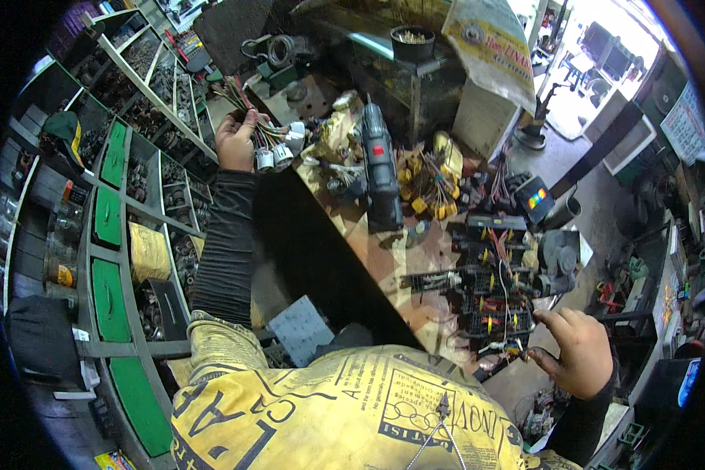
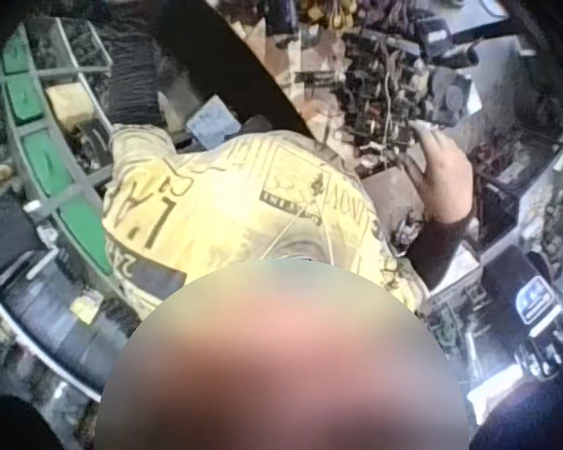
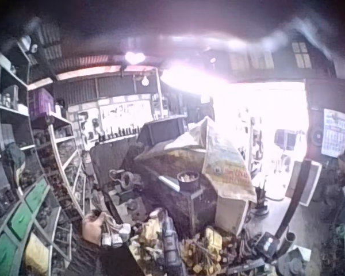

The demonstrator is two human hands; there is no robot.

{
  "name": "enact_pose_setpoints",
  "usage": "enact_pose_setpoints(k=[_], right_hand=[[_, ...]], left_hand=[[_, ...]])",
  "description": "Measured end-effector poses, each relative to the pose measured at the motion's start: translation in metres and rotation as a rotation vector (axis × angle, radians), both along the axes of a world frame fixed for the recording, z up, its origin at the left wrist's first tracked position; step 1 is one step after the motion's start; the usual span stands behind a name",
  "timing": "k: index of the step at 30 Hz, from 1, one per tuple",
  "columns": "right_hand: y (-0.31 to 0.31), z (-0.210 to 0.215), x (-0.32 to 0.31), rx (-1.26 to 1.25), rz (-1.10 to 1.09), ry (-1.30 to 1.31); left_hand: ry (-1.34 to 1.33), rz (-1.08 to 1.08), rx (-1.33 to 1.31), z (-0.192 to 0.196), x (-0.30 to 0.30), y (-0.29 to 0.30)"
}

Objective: The person repairs an electrical wiring harness by stripping wire ends, twisting them together, and wrapping connections with copper wire and electrical tape. They handle multiple wires and connectors, using pliers and a soldering iron to secure and insulate the joints.

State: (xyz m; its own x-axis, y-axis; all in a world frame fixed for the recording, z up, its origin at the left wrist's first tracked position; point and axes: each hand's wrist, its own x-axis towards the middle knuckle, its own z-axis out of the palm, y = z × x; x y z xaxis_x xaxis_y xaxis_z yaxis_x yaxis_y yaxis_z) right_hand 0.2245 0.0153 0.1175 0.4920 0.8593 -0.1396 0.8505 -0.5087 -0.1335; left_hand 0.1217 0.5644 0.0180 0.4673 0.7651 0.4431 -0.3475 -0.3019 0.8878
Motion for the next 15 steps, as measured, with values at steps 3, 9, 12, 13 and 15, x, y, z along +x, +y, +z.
enact_pose_setpoints(k=[3, 9, 12, 13, 15], right_hand=[[0.024, -0.008, 0.017, 0.085, 0.025, 0.070], [0.125, -0.041, 0.067, 0.277, -0.120, 0.198], [0.181, -0.067, 0.089, 0.413, -0.213, 0.191], [0.199, -0.076, 0.095, 0.433, -0.220, 0.173], [0.229, -0.092, 0.104, 0.440, -0.179, 0.100]], left_hand=[[0.135, -0.026, 0.058, 0.011, 0.023, 0.037], [0.290, -0.039, 0.317, -0.004, 0.107, 0.116], [0.360, -0.109, 0.327, -0.025, 0.143, 0.141], [0.376, -0.137, 0.319, -0.032, 0.153, 0.147], [0.434, -0.139, 0.358, -0.046, 0.165, 0.154]])
